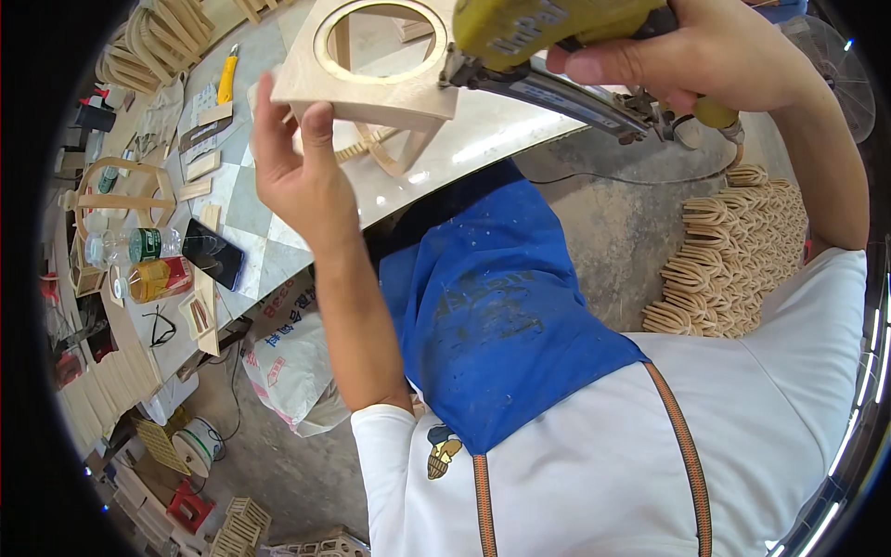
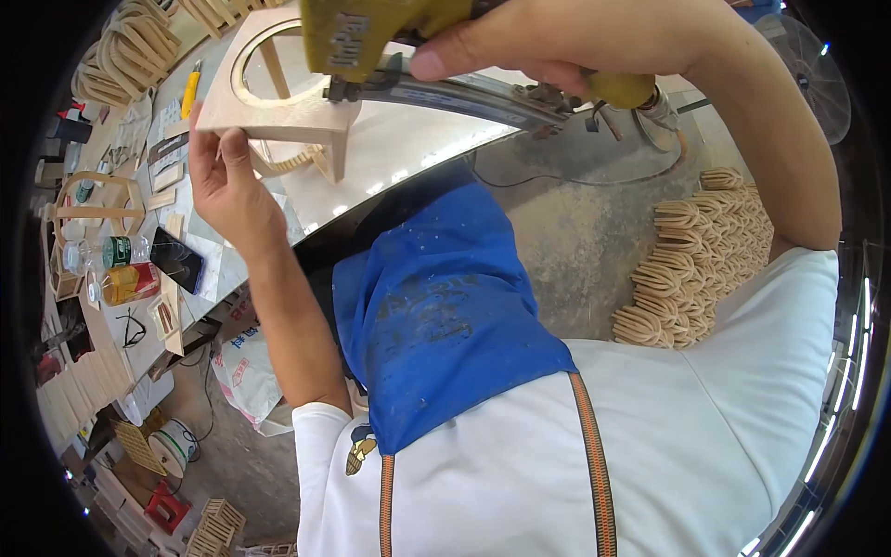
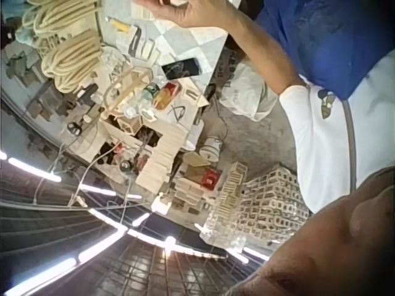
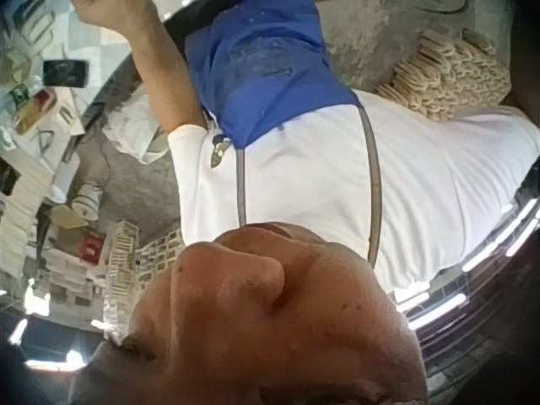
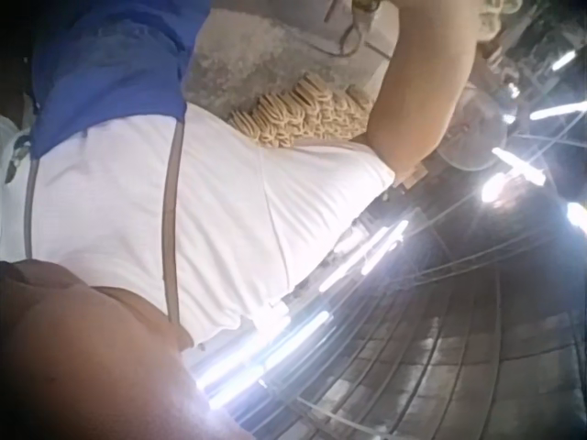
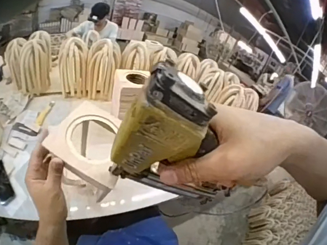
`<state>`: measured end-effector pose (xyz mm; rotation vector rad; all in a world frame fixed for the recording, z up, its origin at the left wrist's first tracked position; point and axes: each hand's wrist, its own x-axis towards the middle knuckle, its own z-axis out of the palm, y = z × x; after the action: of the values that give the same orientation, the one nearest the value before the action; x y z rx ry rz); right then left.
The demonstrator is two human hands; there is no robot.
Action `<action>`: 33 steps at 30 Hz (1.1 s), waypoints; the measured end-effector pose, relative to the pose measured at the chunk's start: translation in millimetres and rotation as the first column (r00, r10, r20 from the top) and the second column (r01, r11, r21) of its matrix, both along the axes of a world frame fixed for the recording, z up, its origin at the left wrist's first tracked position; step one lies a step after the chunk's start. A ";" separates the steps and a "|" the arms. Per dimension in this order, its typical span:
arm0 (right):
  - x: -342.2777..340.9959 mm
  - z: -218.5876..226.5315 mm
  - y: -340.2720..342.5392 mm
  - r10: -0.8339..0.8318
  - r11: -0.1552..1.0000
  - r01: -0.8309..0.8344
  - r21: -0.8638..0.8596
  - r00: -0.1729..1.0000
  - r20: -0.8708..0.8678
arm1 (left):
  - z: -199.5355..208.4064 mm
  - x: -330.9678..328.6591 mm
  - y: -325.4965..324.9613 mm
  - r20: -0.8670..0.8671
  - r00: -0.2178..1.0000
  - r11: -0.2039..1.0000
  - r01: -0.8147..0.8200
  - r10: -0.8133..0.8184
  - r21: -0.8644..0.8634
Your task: Assembling wooden lantern frames using glue, a pneumatic stapler, and a hammer.
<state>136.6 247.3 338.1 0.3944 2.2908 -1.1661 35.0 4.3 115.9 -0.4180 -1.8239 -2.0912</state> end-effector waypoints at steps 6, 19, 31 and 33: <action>-17.6 -11.0 -6.4 0.068 0.985 -0.056 -0.164 0.995 0.072 | -16.0 55.2 42.6 -0.212 0.977 0.998 -0.023 0.010 -0.061; -15.7 -27.6 -19.2 0.027 0.984 -0.051 -0.169 0.990 -0.139 | -14.3 31.1 41.3 -0.291 0.954 0.995 -0.089 0.073 -0.042; -0.5 -27.3 0.1 0.023 0.982 -0.048 -0.181 0.990 -0.142 | -6.9 37.6 28.7 -0.186 0.982 0.995 0.034 -0.016 0.091; -1.7 -26.7 -7.7 0.027 0.982 -0.053 -0.181 0.989 -0.144 | -7.6 37.6 27.2 -0.189 0.982 0.996 0.032 -0.015 0.089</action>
<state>134.9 239.6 311.4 0.2001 2.2721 -1.4121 72.6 31.5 108.3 -0.5942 -1.6171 -2.0642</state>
